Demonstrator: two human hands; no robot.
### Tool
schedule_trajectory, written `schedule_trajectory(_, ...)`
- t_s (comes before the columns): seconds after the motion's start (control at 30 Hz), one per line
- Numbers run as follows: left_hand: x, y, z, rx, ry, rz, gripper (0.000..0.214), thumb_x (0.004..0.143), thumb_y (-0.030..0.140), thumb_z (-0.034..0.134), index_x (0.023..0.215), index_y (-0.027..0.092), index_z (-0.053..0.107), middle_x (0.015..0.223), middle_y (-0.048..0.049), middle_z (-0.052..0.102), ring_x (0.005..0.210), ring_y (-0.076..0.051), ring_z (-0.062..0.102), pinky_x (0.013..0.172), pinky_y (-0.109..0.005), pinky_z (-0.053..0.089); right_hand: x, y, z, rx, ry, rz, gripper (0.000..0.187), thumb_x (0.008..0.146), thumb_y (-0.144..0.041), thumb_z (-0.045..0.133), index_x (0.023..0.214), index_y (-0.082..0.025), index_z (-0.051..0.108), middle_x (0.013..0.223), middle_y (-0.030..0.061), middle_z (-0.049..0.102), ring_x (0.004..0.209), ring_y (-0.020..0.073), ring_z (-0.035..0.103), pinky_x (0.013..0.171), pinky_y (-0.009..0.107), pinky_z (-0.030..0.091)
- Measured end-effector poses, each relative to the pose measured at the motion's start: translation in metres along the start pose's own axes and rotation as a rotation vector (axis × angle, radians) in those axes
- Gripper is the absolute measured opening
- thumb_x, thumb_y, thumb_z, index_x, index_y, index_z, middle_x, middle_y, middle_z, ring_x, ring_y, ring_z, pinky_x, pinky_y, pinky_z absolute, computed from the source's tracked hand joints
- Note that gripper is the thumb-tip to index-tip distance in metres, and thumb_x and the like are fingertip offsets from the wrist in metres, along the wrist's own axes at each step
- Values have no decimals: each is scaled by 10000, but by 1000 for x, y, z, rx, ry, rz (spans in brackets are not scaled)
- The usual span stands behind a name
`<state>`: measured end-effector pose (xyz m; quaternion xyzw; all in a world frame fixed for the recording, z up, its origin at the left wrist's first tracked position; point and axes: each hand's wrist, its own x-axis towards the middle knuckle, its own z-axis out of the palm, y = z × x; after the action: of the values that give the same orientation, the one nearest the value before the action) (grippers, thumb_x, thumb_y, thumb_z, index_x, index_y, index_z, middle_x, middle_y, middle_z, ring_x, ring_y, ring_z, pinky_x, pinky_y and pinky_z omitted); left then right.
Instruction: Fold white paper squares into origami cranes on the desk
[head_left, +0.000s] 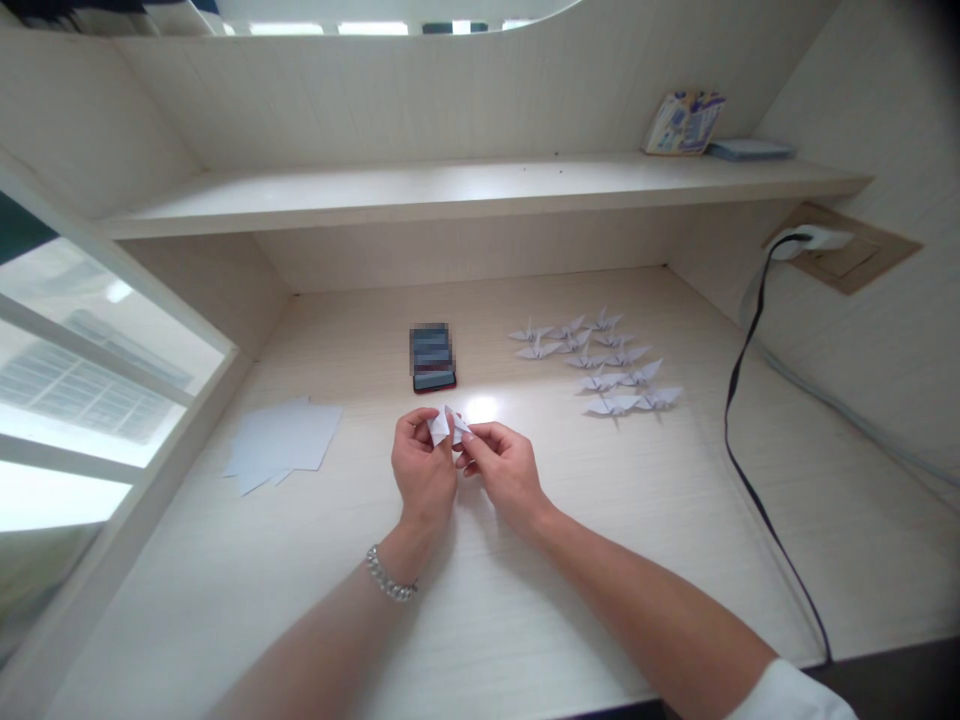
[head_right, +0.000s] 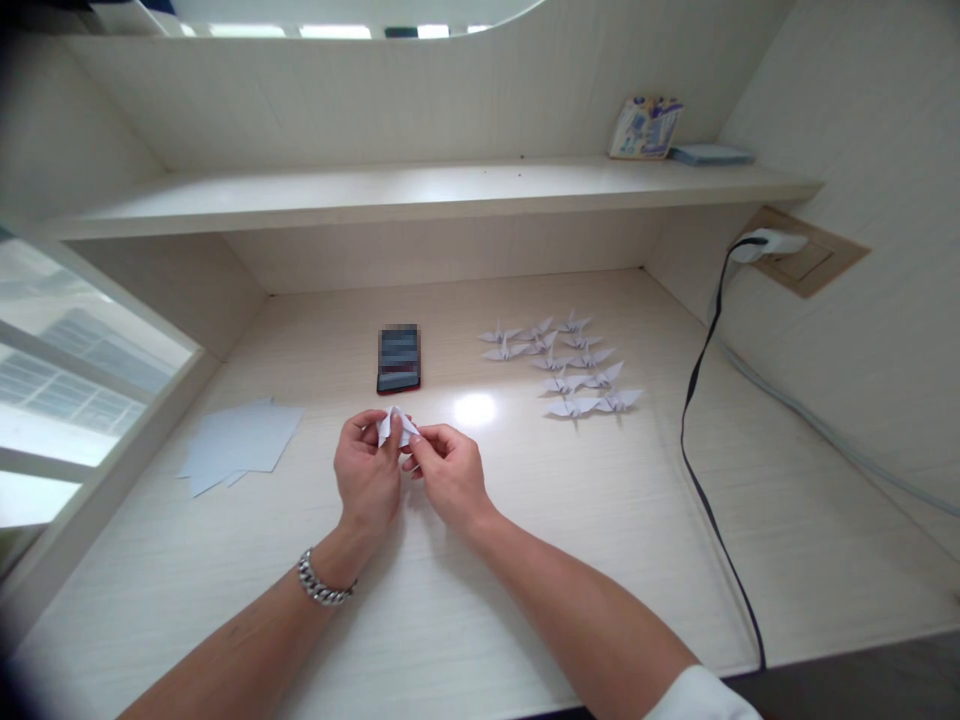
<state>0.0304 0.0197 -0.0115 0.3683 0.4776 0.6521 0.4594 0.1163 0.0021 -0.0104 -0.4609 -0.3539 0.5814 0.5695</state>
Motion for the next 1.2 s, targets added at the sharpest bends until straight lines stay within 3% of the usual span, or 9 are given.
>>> schedule_trajectory(0.33,3,-2,-3,37,12,4,351,703,342,701,929,178,488,802,-40,653,712,-148,643,615,-243,500,2,0,-3,78,-12,78,207,728,-309,623,843,-141,660,745,71,683,537,124,591,474,238,457)
schedule_trajectory(0.6,3,-2,-5,93,-18,51,289,699,236,698,923,173,527,818,-39,658,775,-155,648,700,-267,496,1,-2,-8,-215,13,-64,213,740,-349,636,787,-142,639,673,49,657,558,144,607,499,254,476)
schedule_trajectory(0.83,5,-3,-7,89,-33,48,301,689,219,703,928,172,526,835,-53,670,746,-157,649,668,-268,501,5,1,-10,-75,-36,40,230,716,-351,660,787,-133,643,699,59,678,534,125,606,481,229,467)
schedule_trajectory(1.0,12,-6,-11,53,10,60,306,701,283,704,923,171,525,829,-59,680,782,-160,653,735,-297,496,7,4,-12,-5,-12,111,211,691,-310,672,798,-133,626,700,58,674,533,126,608,461,217,464)
schedule_trajectory(1.2,12,-6,-12,74,-8,60,304,695,278,710,920,172,535,829,-53,676,782,-160,650,729,-289,493,5,2,-12,-81,-35,41,232,737,-377,626,803,-155,613,733,50,665,551,128,601,463,229,472)
